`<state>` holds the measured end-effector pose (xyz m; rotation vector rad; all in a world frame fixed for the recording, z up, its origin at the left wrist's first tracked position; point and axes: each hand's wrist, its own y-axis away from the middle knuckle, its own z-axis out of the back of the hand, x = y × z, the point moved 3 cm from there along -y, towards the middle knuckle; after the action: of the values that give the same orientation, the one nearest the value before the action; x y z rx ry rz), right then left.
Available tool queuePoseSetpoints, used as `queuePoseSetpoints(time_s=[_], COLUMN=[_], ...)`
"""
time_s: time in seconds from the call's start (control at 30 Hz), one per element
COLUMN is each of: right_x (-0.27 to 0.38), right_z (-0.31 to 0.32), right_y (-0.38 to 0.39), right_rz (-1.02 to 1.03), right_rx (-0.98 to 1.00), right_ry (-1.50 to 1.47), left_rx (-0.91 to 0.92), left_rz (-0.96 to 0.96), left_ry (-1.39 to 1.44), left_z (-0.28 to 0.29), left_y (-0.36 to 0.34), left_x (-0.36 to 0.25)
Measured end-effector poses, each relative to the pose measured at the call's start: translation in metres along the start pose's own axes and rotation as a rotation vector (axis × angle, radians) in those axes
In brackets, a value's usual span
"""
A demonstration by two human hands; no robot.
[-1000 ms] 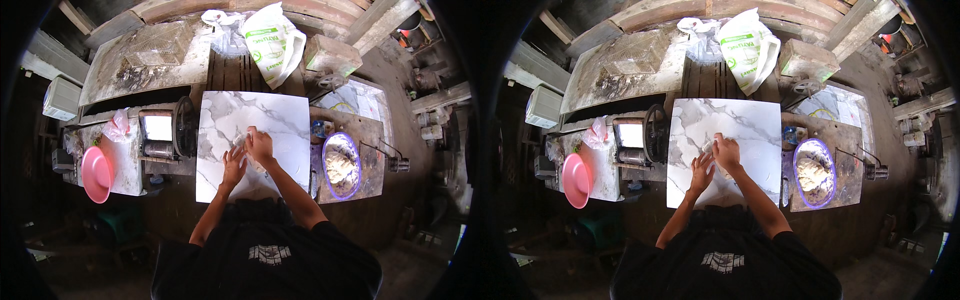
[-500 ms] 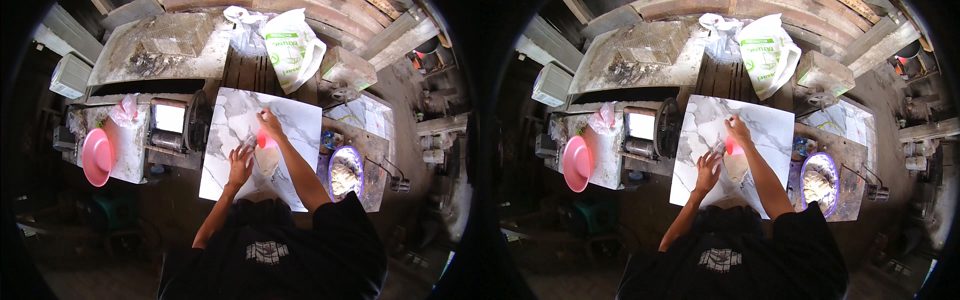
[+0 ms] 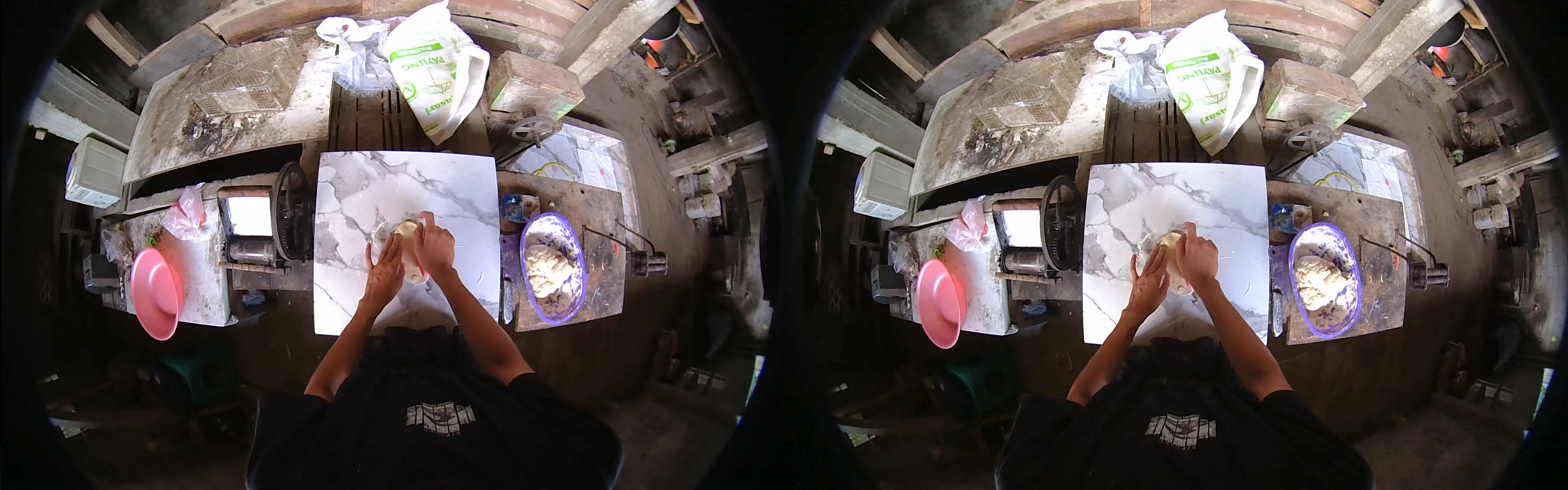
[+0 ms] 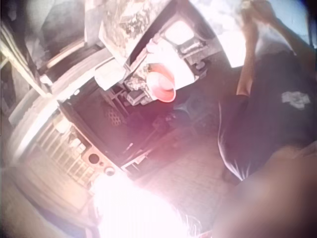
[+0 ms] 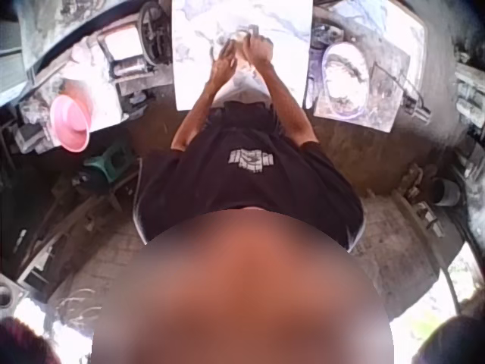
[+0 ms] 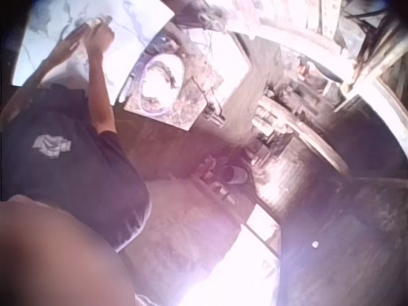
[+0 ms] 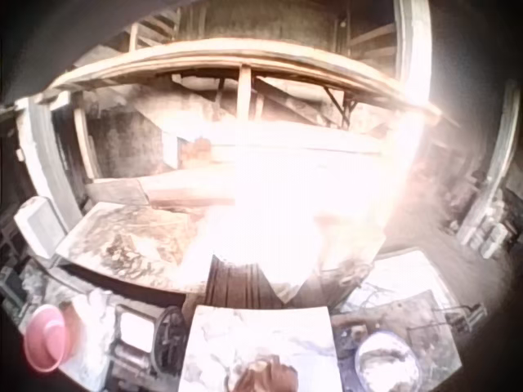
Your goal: The person kneads a piece of dough by hand on a white tiled surface, occasionally picking up a small red cup.
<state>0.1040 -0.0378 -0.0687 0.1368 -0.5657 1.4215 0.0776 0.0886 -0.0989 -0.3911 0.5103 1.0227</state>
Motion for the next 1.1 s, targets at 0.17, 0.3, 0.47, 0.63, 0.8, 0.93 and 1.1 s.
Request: queuePoseSetpoints(time_s=[0.17, 0.3, 0.47, 0.63, 0.8, 0.93, 1.1], right_x=[-0.001, 0.005, -0.011, -0.047, -0.003, 0.018, 0.025], right_z=[-0.011, -0.017, -0.007, 0.002, 0.008, -0.005, -0.013], right_y=[-0.023, -0.033, -0.052, -0.035, -0.013, -0.005, -0.015], right_rz=[-0.17, -0.109, -0.15, -0.308, -0.072, 0.124, 0.036], right_rx=[0.318, 0.394, 0.263, -0.1, -0.116, -0.04, 0.152], right_ry=[0.014, 0.079, -0.021, -0.247, -0.235, -0.15, 0.018], left_rx=[-0.028, 0.004, -0.058, -0.056, -0.019, -0.033, 0.028], left_rz=[0.029, 0.065, 0.011, 0.018, 0.018, 0.008, 0.163], left_ry=[0.005, -0.007, -0.122, -0.156, -0.12, -0.101, 0.019], left_z=[-0.004, -0.006, -0.013, -0.015, -0.014, -0.008, -0.003], left_y=[0.012, 0.008, 0.005, -0.004, -0.003, 0.01, 0.041], left_x=[-0.001, -0.01, -0.014, 0.001, 0.003, -0.001, -0.004])
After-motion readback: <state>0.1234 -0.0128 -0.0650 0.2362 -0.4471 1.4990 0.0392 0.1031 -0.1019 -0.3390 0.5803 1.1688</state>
